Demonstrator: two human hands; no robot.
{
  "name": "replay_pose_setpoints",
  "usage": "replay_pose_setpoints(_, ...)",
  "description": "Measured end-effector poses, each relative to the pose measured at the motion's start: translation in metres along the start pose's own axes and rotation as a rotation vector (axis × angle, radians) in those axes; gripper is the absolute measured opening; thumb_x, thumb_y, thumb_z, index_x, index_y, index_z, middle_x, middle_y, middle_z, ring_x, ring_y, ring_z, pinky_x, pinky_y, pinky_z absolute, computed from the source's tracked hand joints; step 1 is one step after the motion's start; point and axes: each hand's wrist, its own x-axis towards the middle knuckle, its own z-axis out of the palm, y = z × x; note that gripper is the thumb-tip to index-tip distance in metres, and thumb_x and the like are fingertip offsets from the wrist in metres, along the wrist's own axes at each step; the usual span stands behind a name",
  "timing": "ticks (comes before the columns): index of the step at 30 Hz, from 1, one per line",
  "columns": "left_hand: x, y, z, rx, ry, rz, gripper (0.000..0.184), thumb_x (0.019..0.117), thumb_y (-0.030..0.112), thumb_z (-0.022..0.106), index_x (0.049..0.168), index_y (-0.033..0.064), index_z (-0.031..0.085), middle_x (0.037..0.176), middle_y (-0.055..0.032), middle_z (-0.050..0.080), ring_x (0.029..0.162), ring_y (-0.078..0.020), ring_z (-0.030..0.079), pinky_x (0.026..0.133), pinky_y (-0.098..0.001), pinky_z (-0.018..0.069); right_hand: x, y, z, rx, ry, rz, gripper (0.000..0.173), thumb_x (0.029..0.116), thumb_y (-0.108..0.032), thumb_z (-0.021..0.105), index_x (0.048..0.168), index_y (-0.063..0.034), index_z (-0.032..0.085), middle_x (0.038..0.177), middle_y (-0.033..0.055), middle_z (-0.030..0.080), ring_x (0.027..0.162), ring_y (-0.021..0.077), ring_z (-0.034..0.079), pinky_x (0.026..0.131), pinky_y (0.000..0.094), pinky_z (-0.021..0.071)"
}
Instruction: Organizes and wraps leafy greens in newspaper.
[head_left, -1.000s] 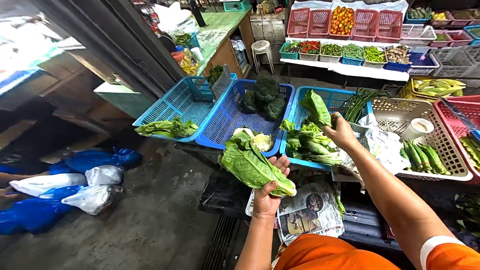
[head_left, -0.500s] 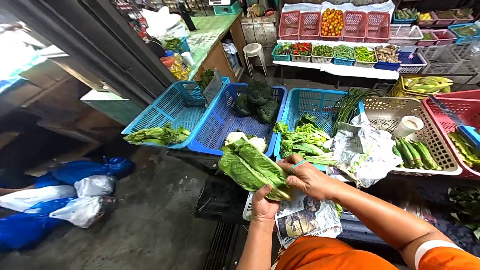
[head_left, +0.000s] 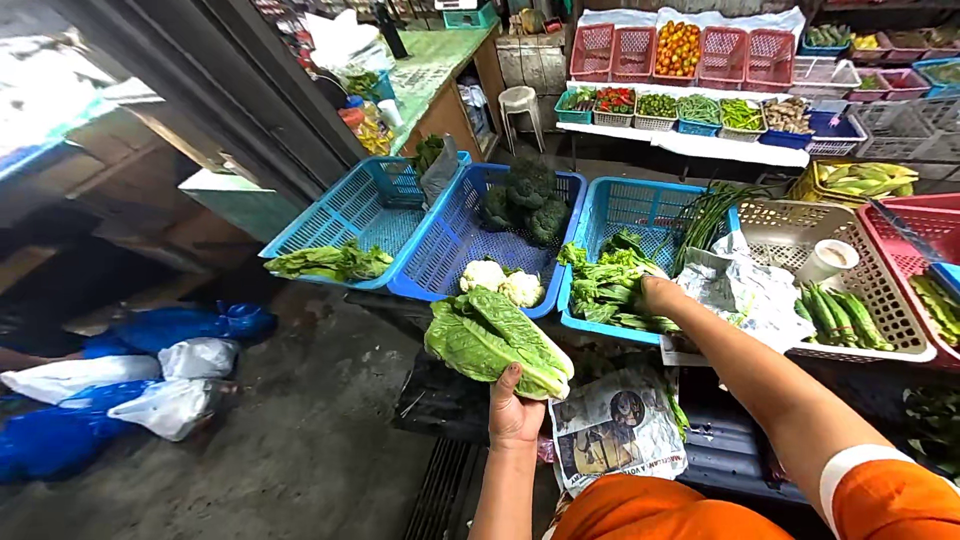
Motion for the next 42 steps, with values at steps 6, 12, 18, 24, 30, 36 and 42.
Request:
replay_pose_setpoints(6, 0.013, -0.012, -0.014, -0.132, -0.189, -0.17, 0.077, 0.0678, 0.019, 0.09, 0.131, -0.0039, 0.053, 0.129, -0.0334, 0.062, 0.121, -0.0459, 0.062, 0.1, -0.057, 0.054, 0.004, 0.011, -0.021, 0.026, 0.048, -0.148, 0.043, 0.0932, -0.038, 0.068, 0.114, -0.0013, 0.07, 0.116, 0.0254, 0.068, 0.114, 0.0452, 0.064, 0.092, 0.071, 0.0486)
replay_pose_setpoints(12, 0.013, -0.031, -0.007, -0.038, -0.101, -0.211, 0.072, 0.0744, 0.015, 0.082, 0.135, 0.0009, 0.046, 0.123, -0.0291, 0.064, 0.111, -0.0412, 0.067, 0.091, -0.0558, 0.058, -0.035, 0.006, -0.071, 0.45, 0.052, -0.25, 0.042, 0.1032, -0.037, 0.052, 0.127, -0.0031, 0.06, 0.098, 0.0205, 0.07, 0.084, 0.0364, 0.07, 0.079, 0.0614, 0.055)
replay_pose_setpoints(18, 0.009, -0.047, 0.006, 0.013, -0.01, -0.171, 0.036, 0.0897, 0.006, 0.06, 0.124, 0.0055, 0.051, 0.11, -0.0144, 0.068, 0.1, -0.0251, 0.069, 0.087, -0.0468, 0.0595, -0.153, -0.045, -0.074, 0.74, 0.288, -0.542, 0.038, 0.1025, -0.023, 0.057, 0.136, -0.0059, 0.053, 0.113, 0.013, 0.067, 0.092, 0.0213, 0.068, 0.08, 0.0451, 0.059)
replay_pose_setpoints(24, 0.001, -0.05, 0.007, -0.066, -0.115, -0.153, 0.064, 0.0588, 0.022, 0.093, 0.111, 0.0034, 0.061, 0.099, -0.014, 0.073, 0.092, -0.0243, 0.073, 0.082, -0.0436, 0.0623, -0.171, -0.085, 0.032, 0.665, 0.494, -0.633, 0.04, 0.1021, -0.031, 0.054, 0.126, -0.0003, 0.064, 0.122, 0.017, 0.066, 0.117, 0.0276, 0.063, 0.102, 0.0452, 0.052)
replay_pose_setpoints(30, -0.005, -0.039, -0.006, -0.042, -0.189, -0.108, 0.073, 0.0455, 0.042, 0.1, 0.103, 0.0083, 0.069, 0.093, -0.0099, 0.076, 0.087, -0.0203, 0.075, 0.079, -0.0393, 0.0637, -0.181, -0.091, 0.046, 0.566, 0.459, -0.711, 0.06, 0.1044, -0.053, 0.042, 0.136, -0.0075, 0.065, 0.15, 0.0227, 0.05, 0.138, 0.039, 0.048, 0.114, 0.0528, 0.04)
replay_pose_setpoints(36, 0.003, -0.03, 0.001, -0.139, -0.167, -0.071, 0.061, 0.0576, 0.036, 0.092, 0.106, 0.0081, 0.066, 0.096, -0.0127, 0.075, 0.089, -0.0242, 0.075, 0.074, -0.0422, 0.0641, -0.175, -0.088, 0.001, 0.617, 0.202, -0.788, 0.055, 0.1041, -0.047, 0.049, 0.14, -0.008, 0.063, 0.154, 0.0183, 0.048, 0.139, 0.0345, 0.047, 0.115, 0.0531, 0.0396)
replay_pose_setpoints(42, 0.018, -0.022, -0.022, -0.334, -0.37, -0.22, 0.075, 0.0638, 0.037, 0.091, 0.125, 0.0026, 0.064, 0.12, -0.023, 0.068, 0.106, -0.0376, 0.07, 0.085, -0.0513, 0.0602, -0.026, -0.01, -0.046, 0.464, 0.328, -0.287, 0.037, 0.1054, -0.021, 0.054, 0.134, 0.001, 0.062, 0.13, 0.0251, 0.065, 0.125, 0.0415, 0.061, 0.107, 0.0625, 0.0455)
